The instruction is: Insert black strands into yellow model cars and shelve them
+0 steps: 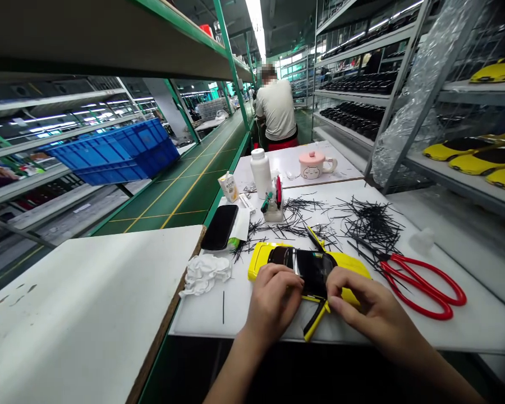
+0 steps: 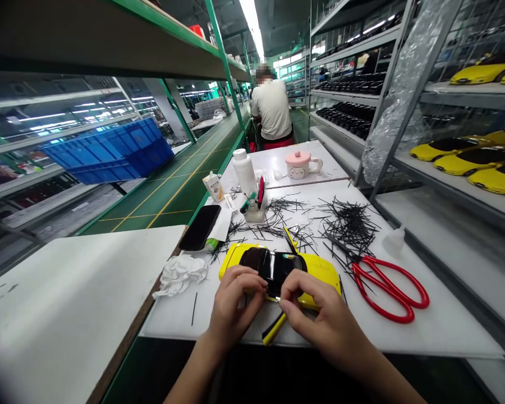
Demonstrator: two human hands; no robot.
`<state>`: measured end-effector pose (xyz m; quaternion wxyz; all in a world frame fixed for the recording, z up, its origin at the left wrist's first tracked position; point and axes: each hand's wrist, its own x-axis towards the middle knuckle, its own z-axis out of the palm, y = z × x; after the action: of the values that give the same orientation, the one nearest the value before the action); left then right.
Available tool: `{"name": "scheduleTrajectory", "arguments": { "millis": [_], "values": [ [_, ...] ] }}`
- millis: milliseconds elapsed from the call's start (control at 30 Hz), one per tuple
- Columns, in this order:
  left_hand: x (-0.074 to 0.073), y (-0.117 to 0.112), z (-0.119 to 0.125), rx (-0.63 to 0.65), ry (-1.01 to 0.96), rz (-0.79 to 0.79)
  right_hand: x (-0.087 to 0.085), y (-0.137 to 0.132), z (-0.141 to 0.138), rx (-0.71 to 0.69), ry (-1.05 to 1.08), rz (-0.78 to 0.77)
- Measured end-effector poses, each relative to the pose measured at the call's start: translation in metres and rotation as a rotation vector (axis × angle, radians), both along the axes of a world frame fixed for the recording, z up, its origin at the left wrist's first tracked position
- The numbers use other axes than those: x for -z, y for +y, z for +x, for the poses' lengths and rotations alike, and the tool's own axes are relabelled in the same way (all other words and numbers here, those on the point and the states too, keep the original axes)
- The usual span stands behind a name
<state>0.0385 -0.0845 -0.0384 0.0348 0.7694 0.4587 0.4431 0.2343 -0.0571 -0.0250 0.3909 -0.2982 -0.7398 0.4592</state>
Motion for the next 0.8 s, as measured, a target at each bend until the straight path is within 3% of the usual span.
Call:
{"name": "scheduleTrajectory", "arguments": {
  "millis": [133, 433, 667, 800],
  "values": [
    [0.010, -0.003, -0.009, -0.105, 0.073, -0.031, 0.001, 0.001, 0.001, 0.018, -0.002, 0.007],
    [0.021, -0.004, 0.000, -0.139, -0.046, -0.036, 0.003, 0.005, 0.005, 0.003, -0.025, 0.075],
    [0.022, -0.003, 0.005, -0.155, -0.196, -0.049, 0.010, 0.018, -0.013, -0.014, -0.361, 0.338],
    [0.024, -0.003, 0.004, -0.168, -0.217, -0.038, 0.016, 0.021, -0.025, 0.019, -0.382, 0.453]
  ]
}}
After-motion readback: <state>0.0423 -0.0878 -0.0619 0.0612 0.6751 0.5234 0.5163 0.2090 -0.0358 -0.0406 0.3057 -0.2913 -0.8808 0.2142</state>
